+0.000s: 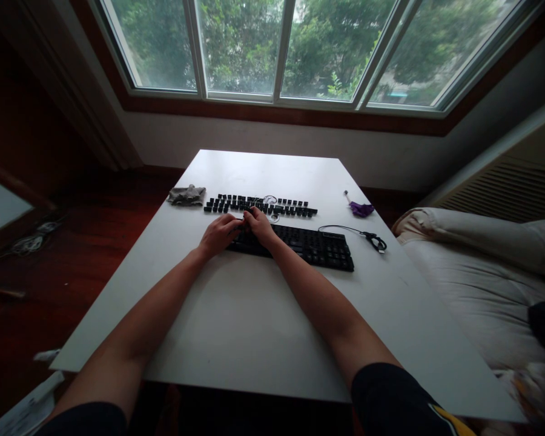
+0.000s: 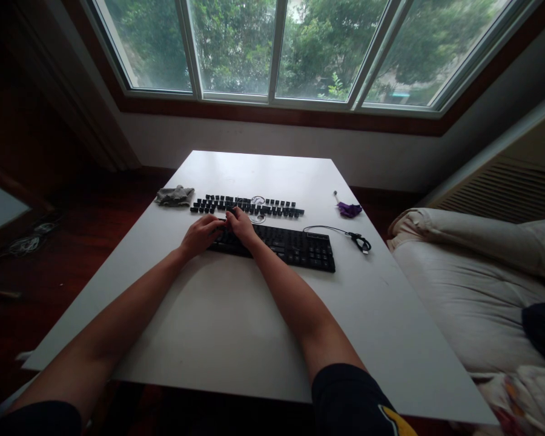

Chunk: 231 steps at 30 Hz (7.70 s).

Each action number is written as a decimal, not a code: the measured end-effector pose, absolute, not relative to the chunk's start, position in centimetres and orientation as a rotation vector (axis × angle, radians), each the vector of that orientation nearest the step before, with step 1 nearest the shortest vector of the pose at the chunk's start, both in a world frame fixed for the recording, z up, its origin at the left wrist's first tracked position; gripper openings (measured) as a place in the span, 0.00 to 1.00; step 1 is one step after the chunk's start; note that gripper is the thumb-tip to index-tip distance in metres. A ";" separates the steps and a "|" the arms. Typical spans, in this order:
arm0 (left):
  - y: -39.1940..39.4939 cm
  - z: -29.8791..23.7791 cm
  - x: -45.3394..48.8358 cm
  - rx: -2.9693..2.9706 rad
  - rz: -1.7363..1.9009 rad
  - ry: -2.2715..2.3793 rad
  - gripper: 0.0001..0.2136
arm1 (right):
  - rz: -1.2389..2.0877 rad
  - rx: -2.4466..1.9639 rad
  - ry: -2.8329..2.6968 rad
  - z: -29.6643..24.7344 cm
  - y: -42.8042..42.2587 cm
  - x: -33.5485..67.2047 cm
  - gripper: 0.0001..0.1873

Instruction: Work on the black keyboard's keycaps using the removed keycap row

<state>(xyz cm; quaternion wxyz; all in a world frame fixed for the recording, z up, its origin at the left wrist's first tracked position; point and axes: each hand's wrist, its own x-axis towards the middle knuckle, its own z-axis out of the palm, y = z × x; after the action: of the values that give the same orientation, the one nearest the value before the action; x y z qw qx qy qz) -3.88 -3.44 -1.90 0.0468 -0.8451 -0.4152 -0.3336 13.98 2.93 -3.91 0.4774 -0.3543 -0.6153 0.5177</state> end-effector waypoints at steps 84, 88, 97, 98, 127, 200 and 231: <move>4.8 -1.5 -4.2 -2.287 -0.806 -1.937 0.08 | 0.817 -1.220 -1.561 -1.8 -10.9 28.5 0.17; 5.0 -1.8 -4.1 -2.288 -0.784 -1.976 0.08 | 0.804 -1.231 -1.566 -1.9 -10.9 28.7 0.16; 5.3 -2.1 -4.2 -2.302 -0.810 -1.984 0.08 | 0.806 -1.229 -1.583 -1.8 -11.0 28.7 0.16; 5.3 -2.1 -4.2 -2.300 -0.803 -1.993 0.08 | 0.802 -1.232 -1.587 -1.8 -11.0 28.7 0.16; 0.7 -2.6 -3.7 -2.241 -0.919 -2.029 0.12 | 0.707 -1.200 -1.647 -2.7 -10.6 28.7 0.17; -8.7 -1.7 2.7 -2.664 -0.796 -1.515 0.22 | 0.640 -1.137 -1.829 -1.1 -3.0 23.2 0.11; -8.3 -2.0 2.8 -2.664 -0.819 -1.521 0.15 | 0.364 -1.143 -2.073 -1.9 -5.9 23.1 0.09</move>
<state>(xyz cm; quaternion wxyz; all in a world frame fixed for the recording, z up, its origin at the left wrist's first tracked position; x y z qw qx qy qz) 2.77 -8.26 -2.00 -0.0166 -0.8389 -0.4789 -0.2581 23.06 -5.90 -1.86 0.3645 -0.4444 -0.8060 0.1416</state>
